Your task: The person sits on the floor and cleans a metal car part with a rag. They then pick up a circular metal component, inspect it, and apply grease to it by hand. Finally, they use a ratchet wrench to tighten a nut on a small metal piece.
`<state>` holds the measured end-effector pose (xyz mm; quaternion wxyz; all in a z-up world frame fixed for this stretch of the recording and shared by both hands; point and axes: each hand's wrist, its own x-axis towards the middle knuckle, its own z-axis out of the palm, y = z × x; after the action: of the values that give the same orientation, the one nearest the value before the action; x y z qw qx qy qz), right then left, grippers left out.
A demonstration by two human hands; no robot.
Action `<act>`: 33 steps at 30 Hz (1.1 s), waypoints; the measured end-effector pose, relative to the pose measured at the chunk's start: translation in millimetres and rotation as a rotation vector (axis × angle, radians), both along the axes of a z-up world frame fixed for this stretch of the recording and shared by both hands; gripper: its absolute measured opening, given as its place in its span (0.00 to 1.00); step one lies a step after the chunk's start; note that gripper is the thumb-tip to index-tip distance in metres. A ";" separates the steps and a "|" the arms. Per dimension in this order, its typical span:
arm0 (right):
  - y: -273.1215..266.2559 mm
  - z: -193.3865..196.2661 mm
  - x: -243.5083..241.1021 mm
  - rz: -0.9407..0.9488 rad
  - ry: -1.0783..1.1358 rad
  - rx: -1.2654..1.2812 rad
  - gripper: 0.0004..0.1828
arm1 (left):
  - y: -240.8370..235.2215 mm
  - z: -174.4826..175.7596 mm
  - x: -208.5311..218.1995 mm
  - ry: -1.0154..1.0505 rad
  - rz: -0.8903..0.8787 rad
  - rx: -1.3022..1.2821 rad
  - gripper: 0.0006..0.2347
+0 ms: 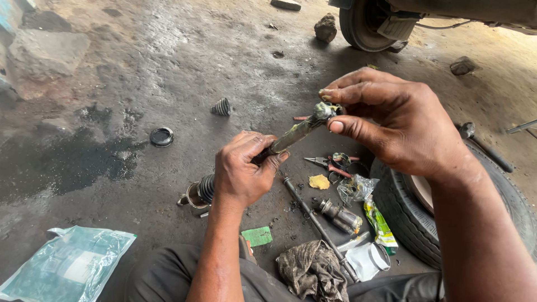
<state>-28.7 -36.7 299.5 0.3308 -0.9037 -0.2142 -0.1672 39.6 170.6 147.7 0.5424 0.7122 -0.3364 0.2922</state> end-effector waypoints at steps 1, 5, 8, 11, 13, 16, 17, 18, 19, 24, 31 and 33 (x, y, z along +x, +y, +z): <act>-0.5 2.1 1.0 -0.001 0.019 -0.001 0.17 | 0.2 0.4 0.1 0.007 -0.005 -0.002 0.10; 4.2 -2.3 7.4 -0.164 0.281 0.300 0.18 | -0.9 -0.5 -1.0 0.055 -0.004 -0.003 0.09; 1.1 -1.0 5.5 -0.169 0.215 0.181 0.18 | -3.3 -1.7 -0.8 0.015 0.006 -0.002 0.10; -0.6 3.7 9.7 -0.030 0.214 0.182 0.18 | -1.6 -4.0 -0.5 0.004 -0.018 -0.011 0.10; 3.8 8.5 9.7 -0.071 0.193 0.108 0.18 | -1.0 -5.1 -1.8 0.039 -0.021 -0.034 0.10; 14.0 18.9 10.5 -0.186 0.264 0.028 0.18 | 1.6 -7.7 -2.2 0.034 -0.040 -0.063 0.11; 17.3 22.6 12.6 -0.233 0.304 0.005 0.18 | 2.4 -8.1 -1.3 0.022 -0.050 -0.072 0.11; 20.1 24.0 14.2 -0.209 0.312 0.003 0.17 | 2.6 -9.4 -2.0 0.028 -0.051 -0.081 0.10; 22.2 24.9 15.9 -0.184 0.321 0.001 0.17 | 3.3 -10.6 -2.8 0.034 -0.052 -0.090 0.10; 11.8 28.7 25.0 -0.156 0.348 -0.026 0.19 | -1.9 -8.2 -2.6 0.007 0.020 -0.050 0.10; -56.1 -105.3 -4.1 0.121 0.572 1.170 0.35 | 17.0 -9.7 -3.9 -0.162 0.145 -0.149 0.11; -71.1 -159.9 -13.2 -0.450 0.677 0.587 0.28 | 24.1 -6.1 -7.4 -0.167 0.153 -0.172 0.11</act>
<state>-41.9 -107.8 139.6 0.5777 -0.8000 0.1617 0.0151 32.2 194.7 141.7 0.5476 0.6600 -0.2986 0.4187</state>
